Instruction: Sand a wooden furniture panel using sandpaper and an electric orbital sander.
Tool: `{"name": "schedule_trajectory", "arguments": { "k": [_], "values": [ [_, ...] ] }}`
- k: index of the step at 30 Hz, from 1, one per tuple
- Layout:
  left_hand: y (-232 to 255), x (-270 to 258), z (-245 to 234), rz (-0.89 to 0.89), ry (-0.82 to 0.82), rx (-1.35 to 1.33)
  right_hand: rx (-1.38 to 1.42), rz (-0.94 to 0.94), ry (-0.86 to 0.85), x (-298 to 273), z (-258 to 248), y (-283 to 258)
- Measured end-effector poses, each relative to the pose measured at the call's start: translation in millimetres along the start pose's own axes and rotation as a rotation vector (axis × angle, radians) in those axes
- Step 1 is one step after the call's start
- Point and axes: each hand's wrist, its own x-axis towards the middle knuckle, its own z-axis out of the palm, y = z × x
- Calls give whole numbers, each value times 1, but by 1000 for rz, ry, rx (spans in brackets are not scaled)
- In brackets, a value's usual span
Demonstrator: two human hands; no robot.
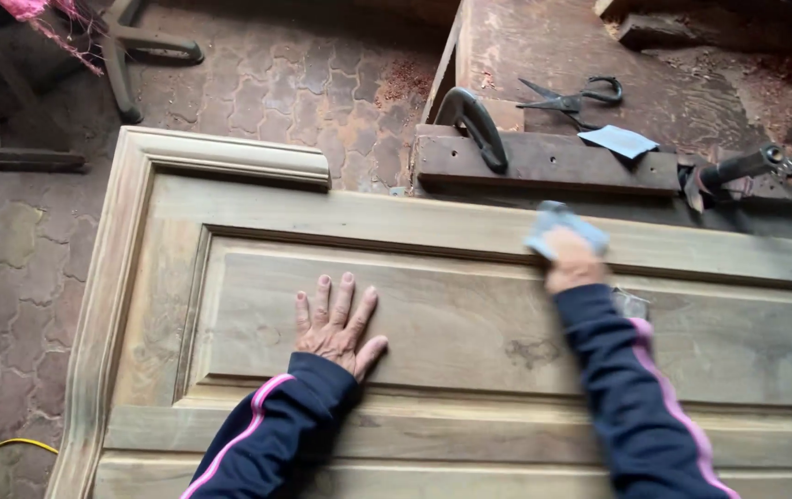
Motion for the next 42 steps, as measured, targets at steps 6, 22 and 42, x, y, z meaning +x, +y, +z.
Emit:
{"name": "schedule_trajectory", "arguments": {
  "k": [6,22,42],
  "values": [
    [74,3,46,145,-106,-122,-100,54,153,-62,-108,-68],
    [141,22,84,486,-227,-181,129,203,-21,-115,-134,-54],
    [216,36,74,298,-86,-93,-139,396,125,-193,-98,112]
  ]
}}
